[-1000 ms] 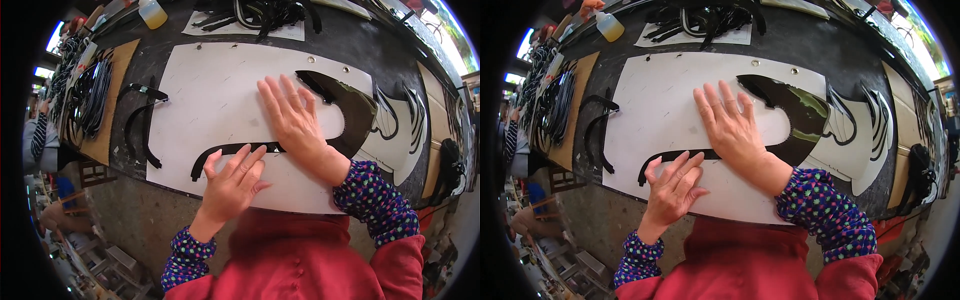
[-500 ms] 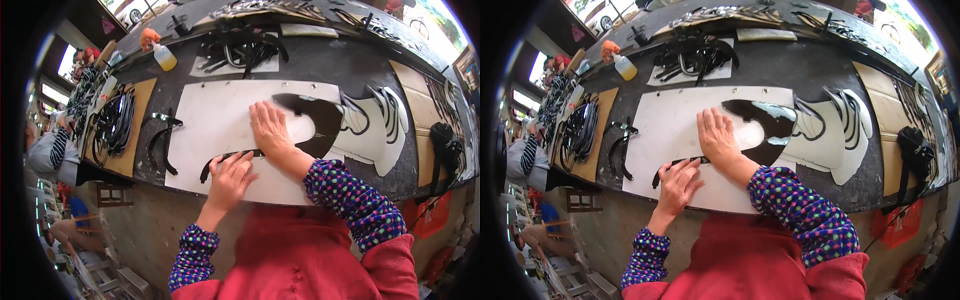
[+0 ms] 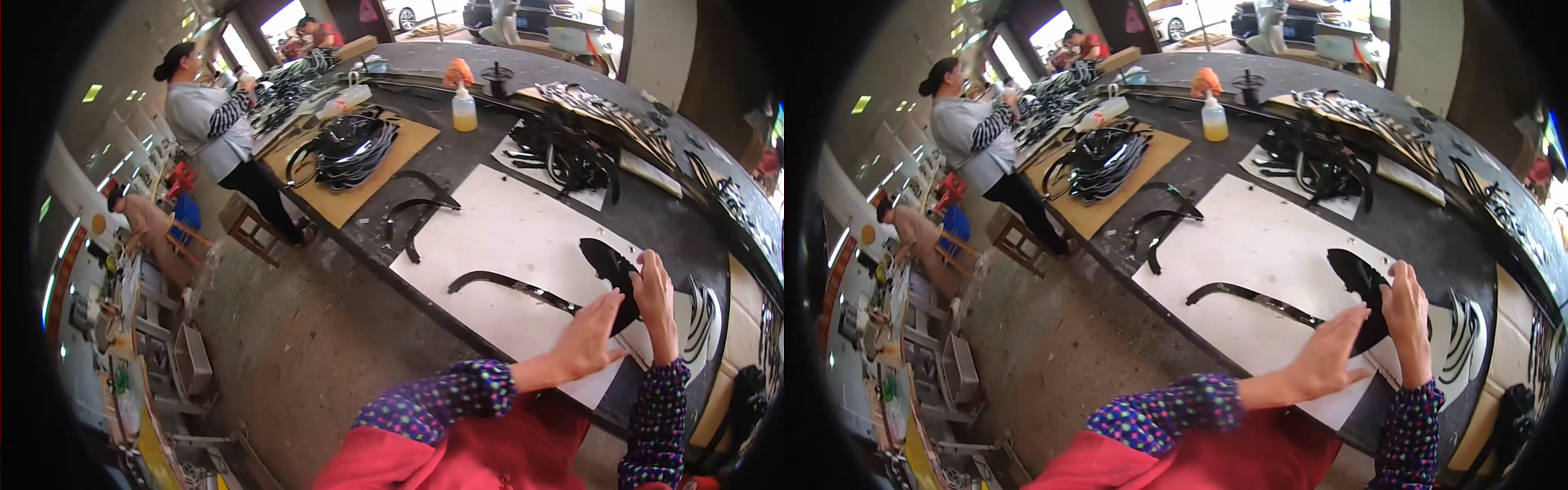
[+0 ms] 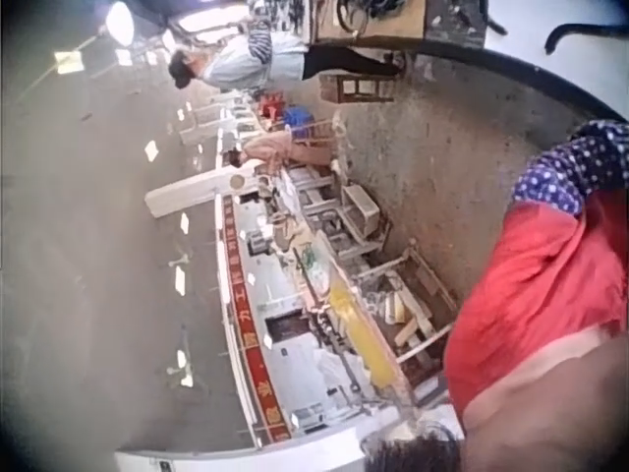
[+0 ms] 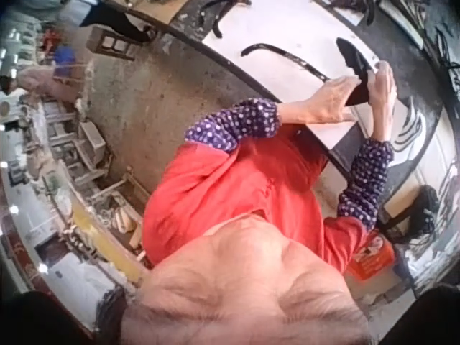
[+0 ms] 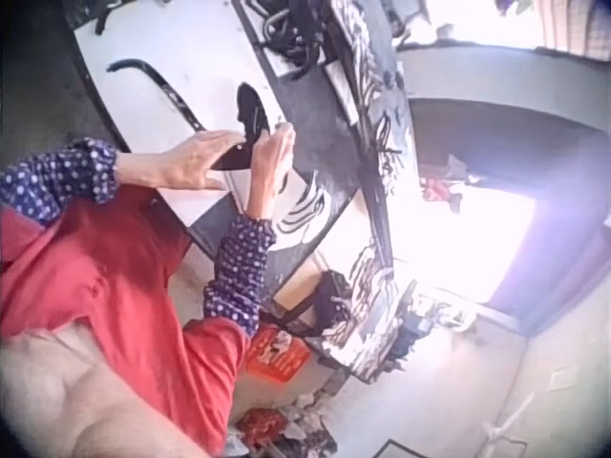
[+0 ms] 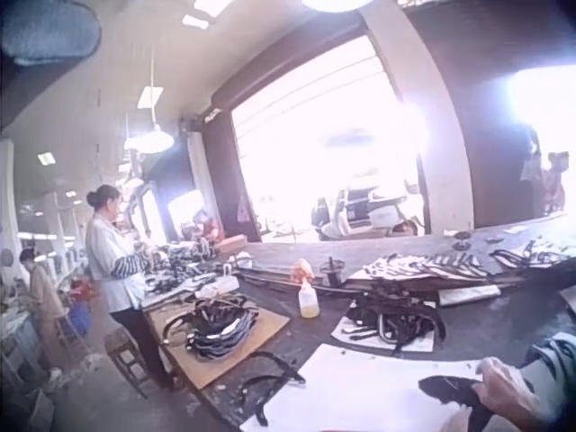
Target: Organizing and aligning various precut leather or synthetic shoe upper components on a workbench.
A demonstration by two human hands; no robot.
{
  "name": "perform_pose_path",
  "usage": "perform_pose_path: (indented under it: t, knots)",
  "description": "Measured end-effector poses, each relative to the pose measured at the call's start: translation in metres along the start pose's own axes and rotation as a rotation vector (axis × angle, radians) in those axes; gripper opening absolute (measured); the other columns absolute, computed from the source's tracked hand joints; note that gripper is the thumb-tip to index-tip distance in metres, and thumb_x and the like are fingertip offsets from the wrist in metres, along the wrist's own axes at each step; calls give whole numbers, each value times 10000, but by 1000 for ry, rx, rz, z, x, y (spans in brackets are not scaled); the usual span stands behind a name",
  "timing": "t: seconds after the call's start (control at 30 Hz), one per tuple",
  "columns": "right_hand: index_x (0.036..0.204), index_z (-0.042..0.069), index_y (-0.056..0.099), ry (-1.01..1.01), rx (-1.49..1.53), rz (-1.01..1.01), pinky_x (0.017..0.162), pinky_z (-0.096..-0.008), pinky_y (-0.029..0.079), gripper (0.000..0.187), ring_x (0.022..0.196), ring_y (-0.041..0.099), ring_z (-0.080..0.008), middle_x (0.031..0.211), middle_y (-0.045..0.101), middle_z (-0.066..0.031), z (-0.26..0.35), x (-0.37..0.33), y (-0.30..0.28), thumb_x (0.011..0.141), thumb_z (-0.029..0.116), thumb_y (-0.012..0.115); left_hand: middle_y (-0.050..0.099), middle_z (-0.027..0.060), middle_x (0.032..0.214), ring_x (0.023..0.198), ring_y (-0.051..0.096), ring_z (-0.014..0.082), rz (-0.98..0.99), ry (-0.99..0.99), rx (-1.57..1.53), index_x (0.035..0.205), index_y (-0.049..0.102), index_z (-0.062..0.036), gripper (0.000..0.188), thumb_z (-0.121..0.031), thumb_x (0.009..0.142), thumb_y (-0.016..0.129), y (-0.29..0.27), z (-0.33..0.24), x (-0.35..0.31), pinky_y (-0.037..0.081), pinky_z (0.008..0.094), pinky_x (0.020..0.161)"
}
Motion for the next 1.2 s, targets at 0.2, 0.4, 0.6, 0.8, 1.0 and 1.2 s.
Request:
perform_pose_path:
  t: [0.2, 0.4, 0.6, 0.8, 1.0, 1.2]
  knots:
    - [1106, -2, 573, 94, 786, 266, 592, -289, 517, 261, 674, 650, -177, 808, 625, -89, 92, 32, -94, 921, 176, 619, 425, 293, 1456, 1295, 497, 393, -375, 6, -44, 1564, 100, 34, 899, -221, 919, 671, -26, -39, 16, 447, 402, 997]
    - [1218, 6, 568, 251, 1179, -63, 537, -184, 496, 299, 651, 665, -123, 926, 653, -69, 70, 16, -94, 1013, 223, 587, 689, 64, 1086, 885, 609, 102, -497, -209, -114, 1289, 615, 6, 340, -176, 1001, 611, -251, -4, 75, 486, 256, 786]
    - [1114, 4, 633, 400, 891, -156, 638, -211, 498, 168, 701, 649, -108, 902, 672, -61, 3, -33, -79, 984, 106, 602, 688, 46, 1240, 1034, 635, 122, -662, 504, 854, 1359, 614, -97, 356, -161, 1010, 586, -513, 84, 130, 483, 272, 907]
    - [1168, 10, 623, 590, 154, -328, 774, -297, 527, 245, 885, 665, -172, 983, 693, -88, -115, -112, -96, 957, 134, 629, 387, 48, 1578, 1452, 345, 164, -219, 137, 1014, 1530, 375, -72, 457, -146, 1080, 365, -603, 311, 109, 294, 298, 1159]
    - [1293, -16, 520, 605, -60, 22, 955, -387, 463, 592, 1062, 587, -304, 1122, 625, -162, -69, -111, -65, 822, 232, 780, 379, 76, 1576, 1446, 346, 240, -206, -408, 1106, 1530, 382, -126, 554, -401, 1050, 398, -551, 372, 63, 275, 344, 1168]
    - [980, -5, 538, 588, 113, 16, 691, -360, 498, 331, 741, 618, -207, 787, 626, -147, -65, -102, -68, 737, 67, 751, 706, 115, 1127, 1088, 634, 271, -317, -51, 920, 1096, 713, -38, 211, -166, 938, 657, -431, 246, 58, 474, 374, 961]
Point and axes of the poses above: each hand's wrist, its own x-axis towards the middle knuckle, its own y-axis out of the palm, z = x × y, the point moved 3 cm from there along x, towards the middle knuckle
